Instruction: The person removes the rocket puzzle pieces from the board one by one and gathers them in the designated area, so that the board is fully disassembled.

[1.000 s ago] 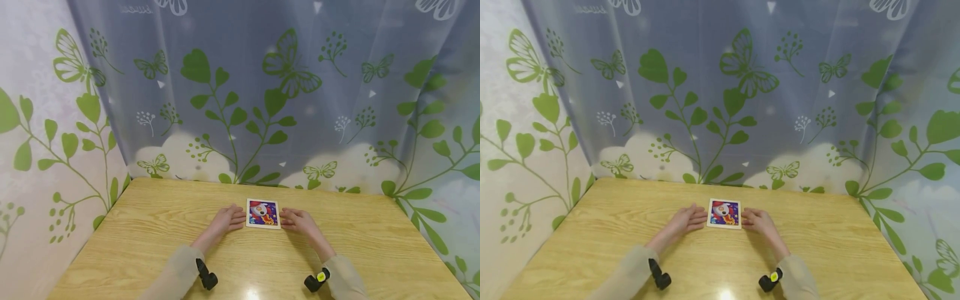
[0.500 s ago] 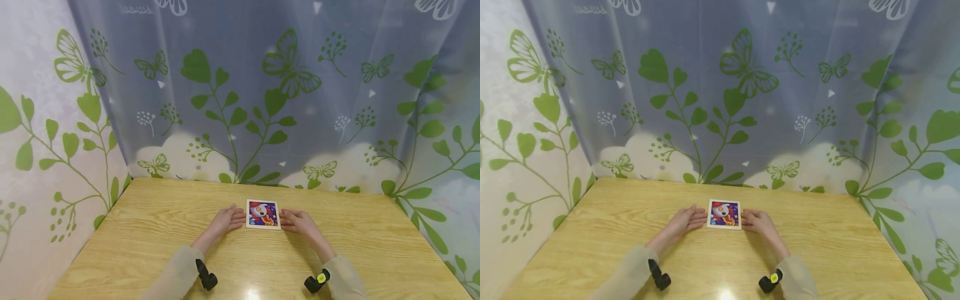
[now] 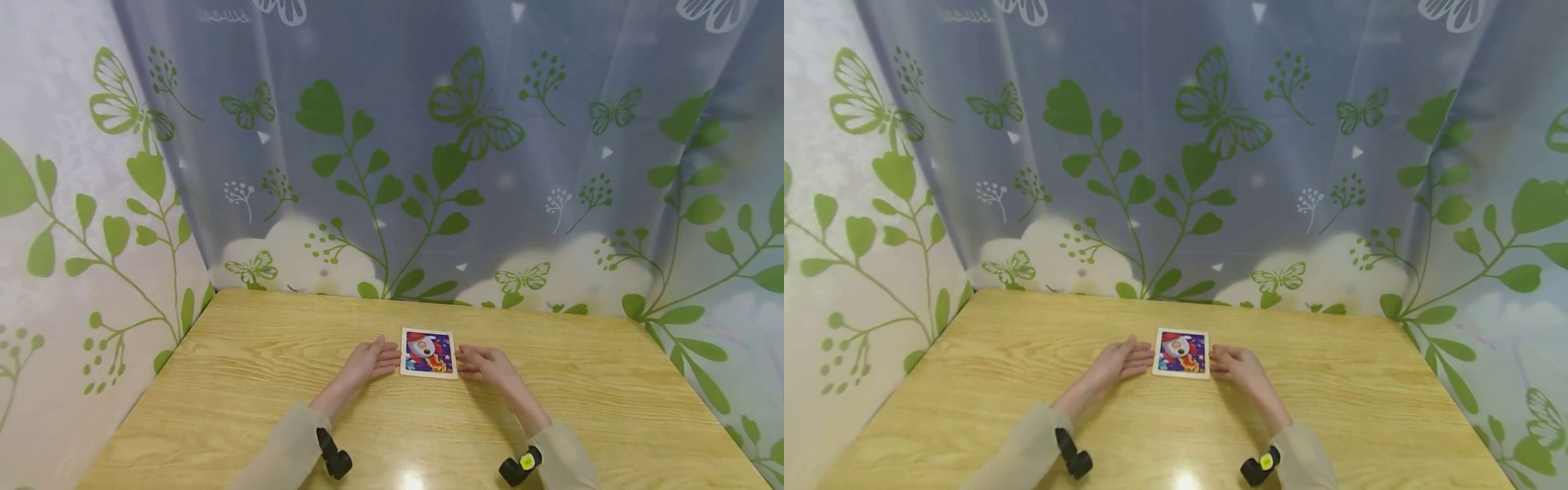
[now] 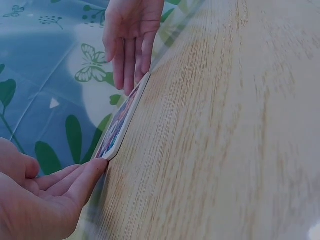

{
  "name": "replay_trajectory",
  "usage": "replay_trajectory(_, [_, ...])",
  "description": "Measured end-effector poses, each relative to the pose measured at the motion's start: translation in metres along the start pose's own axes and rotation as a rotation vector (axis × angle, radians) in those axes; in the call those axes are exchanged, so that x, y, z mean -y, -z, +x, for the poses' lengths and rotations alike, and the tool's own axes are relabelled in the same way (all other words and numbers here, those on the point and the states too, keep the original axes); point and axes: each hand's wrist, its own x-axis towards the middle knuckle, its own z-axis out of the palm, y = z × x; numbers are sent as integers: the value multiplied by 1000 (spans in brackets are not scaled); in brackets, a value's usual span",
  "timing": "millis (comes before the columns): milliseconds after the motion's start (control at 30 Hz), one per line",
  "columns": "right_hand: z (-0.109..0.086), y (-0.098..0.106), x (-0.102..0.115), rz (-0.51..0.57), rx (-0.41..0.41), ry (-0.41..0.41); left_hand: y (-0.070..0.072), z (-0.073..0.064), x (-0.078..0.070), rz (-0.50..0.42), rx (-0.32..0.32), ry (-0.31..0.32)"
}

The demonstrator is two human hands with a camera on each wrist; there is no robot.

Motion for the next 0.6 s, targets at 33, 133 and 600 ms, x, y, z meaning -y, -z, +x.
replay_trajectory(33, [-1, 0, 0, 1, 1, -2, 0, 0, 0, 4, 3, -3])
replay_trajectory(133, [-2, 0, 0, 6, 5, -4, 2, 0, 1, 8, 15, -5])
replay_trajectory(600, [-6, 1, -3, 11, 10, -2, 3, -5, 1, -3, 32, -3])
